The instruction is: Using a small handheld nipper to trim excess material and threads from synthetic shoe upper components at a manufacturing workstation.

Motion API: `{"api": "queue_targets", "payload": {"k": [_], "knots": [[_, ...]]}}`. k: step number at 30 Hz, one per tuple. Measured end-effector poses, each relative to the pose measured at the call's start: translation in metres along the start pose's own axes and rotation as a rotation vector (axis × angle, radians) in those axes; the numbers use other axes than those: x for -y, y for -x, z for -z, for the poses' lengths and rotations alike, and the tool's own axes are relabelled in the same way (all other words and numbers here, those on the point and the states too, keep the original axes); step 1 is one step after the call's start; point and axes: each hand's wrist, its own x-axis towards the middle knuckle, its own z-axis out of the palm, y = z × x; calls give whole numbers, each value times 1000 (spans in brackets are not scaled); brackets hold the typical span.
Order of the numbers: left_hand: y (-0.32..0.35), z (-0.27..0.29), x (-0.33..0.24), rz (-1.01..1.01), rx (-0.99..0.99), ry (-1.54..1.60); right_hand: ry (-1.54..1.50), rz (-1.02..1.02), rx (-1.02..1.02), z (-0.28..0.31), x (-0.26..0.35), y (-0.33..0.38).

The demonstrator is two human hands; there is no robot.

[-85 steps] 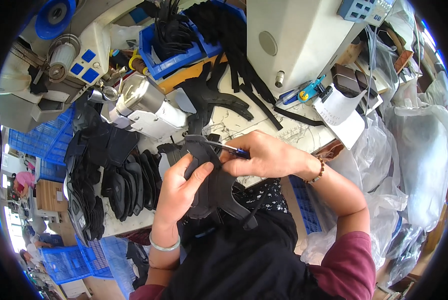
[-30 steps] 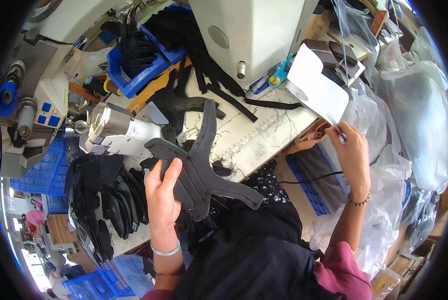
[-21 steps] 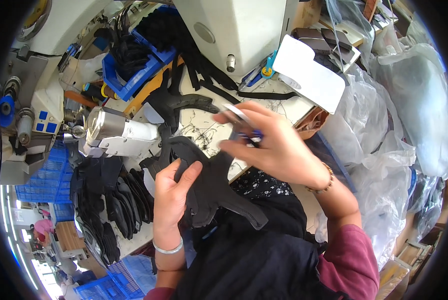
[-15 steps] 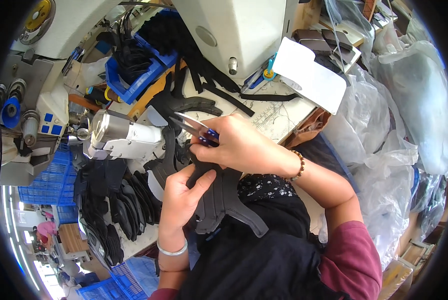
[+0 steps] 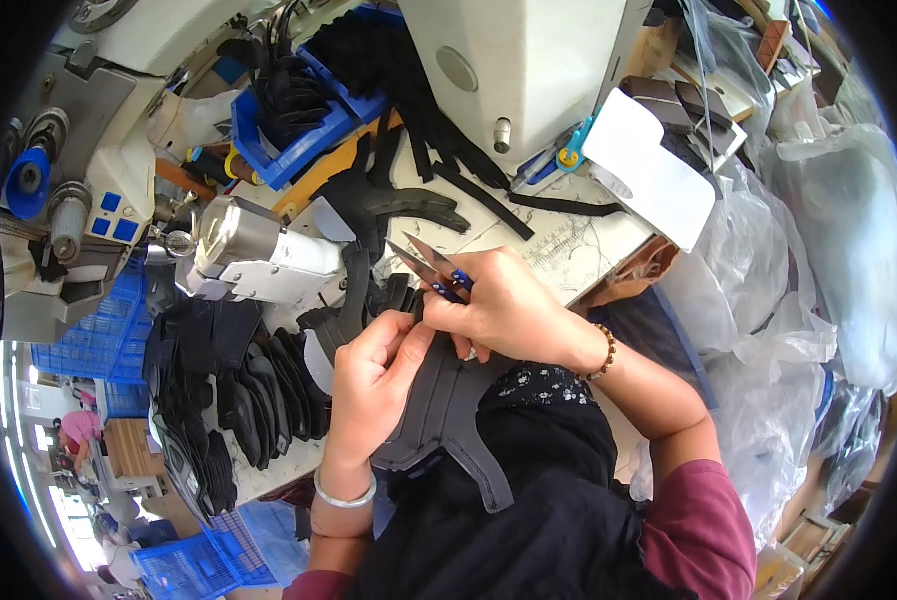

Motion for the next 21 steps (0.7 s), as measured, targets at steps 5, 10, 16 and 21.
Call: {"api": "queue_targets", "payload": {"k": [5,10,16,21], "knots": [[2,4,1,15,8,48,-259,-89,82,7,-7,-4],[4,8,5,-20,-8,15,59,-59,76,-6,2,-3],[8,12,10,-1,-7,35,-209,-101,59,-3,-1,-6],[9,11,11,-32,-14,54,-5,6,53,-5,14,0]]}}
